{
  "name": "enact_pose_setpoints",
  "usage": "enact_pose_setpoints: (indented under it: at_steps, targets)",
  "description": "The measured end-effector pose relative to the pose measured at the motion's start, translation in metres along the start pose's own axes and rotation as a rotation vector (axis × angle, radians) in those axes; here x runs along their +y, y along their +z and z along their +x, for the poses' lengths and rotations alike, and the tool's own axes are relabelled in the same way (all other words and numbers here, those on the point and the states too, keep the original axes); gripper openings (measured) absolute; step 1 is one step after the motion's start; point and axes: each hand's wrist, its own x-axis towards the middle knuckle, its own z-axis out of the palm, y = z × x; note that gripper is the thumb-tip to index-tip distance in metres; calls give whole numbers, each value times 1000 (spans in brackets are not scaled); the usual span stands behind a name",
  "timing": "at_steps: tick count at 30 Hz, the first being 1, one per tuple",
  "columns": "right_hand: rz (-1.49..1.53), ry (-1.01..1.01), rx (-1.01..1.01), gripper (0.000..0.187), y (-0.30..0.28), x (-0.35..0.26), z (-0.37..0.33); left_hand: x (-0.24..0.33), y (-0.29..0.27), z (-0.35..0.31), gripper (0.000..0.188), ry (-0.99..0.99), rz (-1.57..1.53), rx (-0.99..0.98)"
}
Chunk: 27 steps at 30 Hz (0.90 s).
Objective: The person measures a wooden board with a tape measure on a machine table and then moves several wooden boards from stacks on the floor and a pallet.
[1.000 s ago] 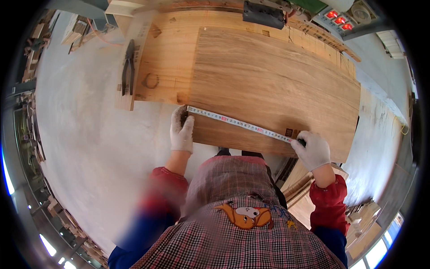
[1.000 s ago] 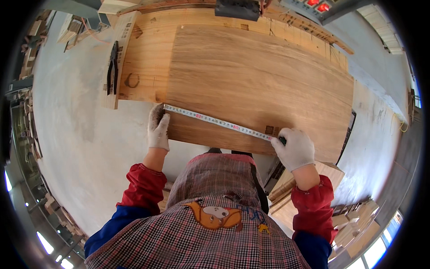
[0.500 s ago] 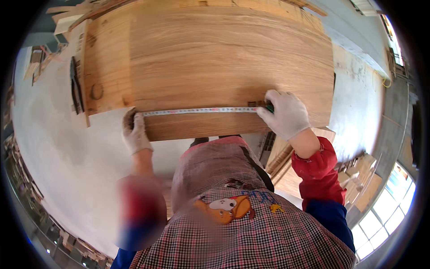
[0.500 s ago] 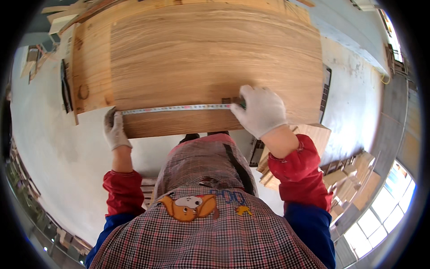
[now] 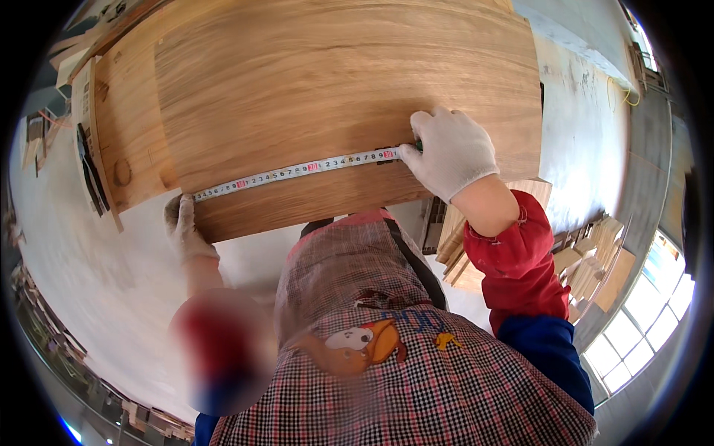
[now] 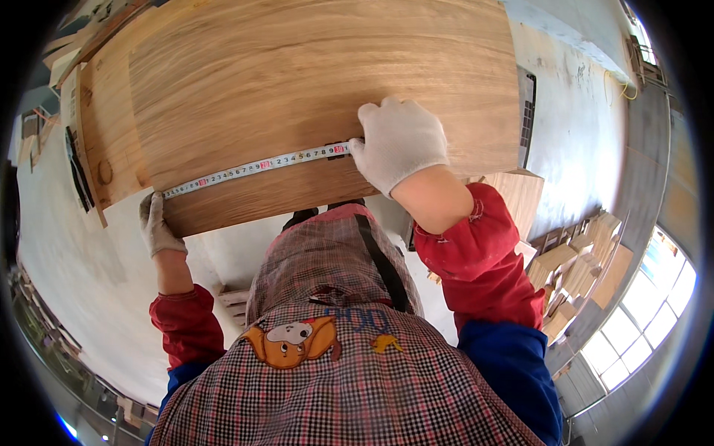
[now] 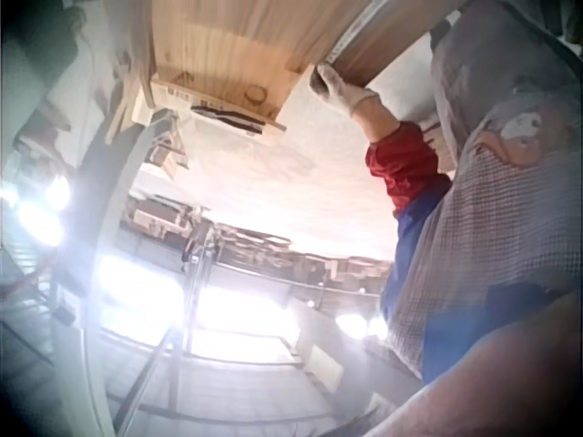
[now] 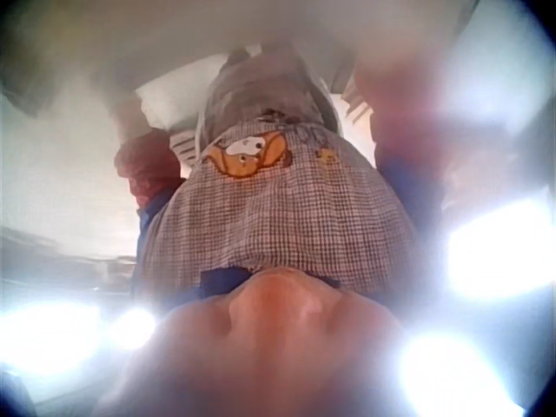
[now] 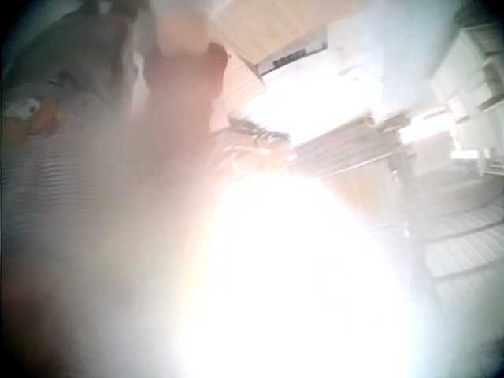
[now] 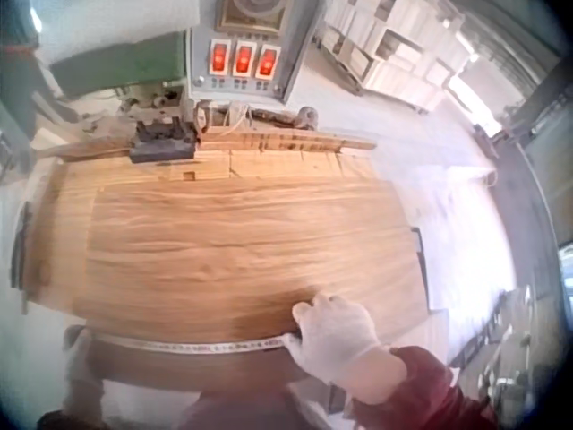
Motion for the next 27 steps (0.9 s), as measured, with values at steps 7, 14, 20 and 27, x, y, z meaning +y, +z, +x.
enact_pose_setpoints:
  at_steps: [7,14,20,27]
  targets:
    - [-12,3,-46,27,-4,1,4,6,7,-5,25,-7,10,3]
    - [4,5,-67,27,-4,3,6,6,7,-5,26,14,14,-16]
    - [-7,24,-100,27,-6,1,6,12,9,-9,28,-24,-1,-28]
    - [11,19,-111,27,-6,2,7,12,10,-7,26,-9,5,-21]
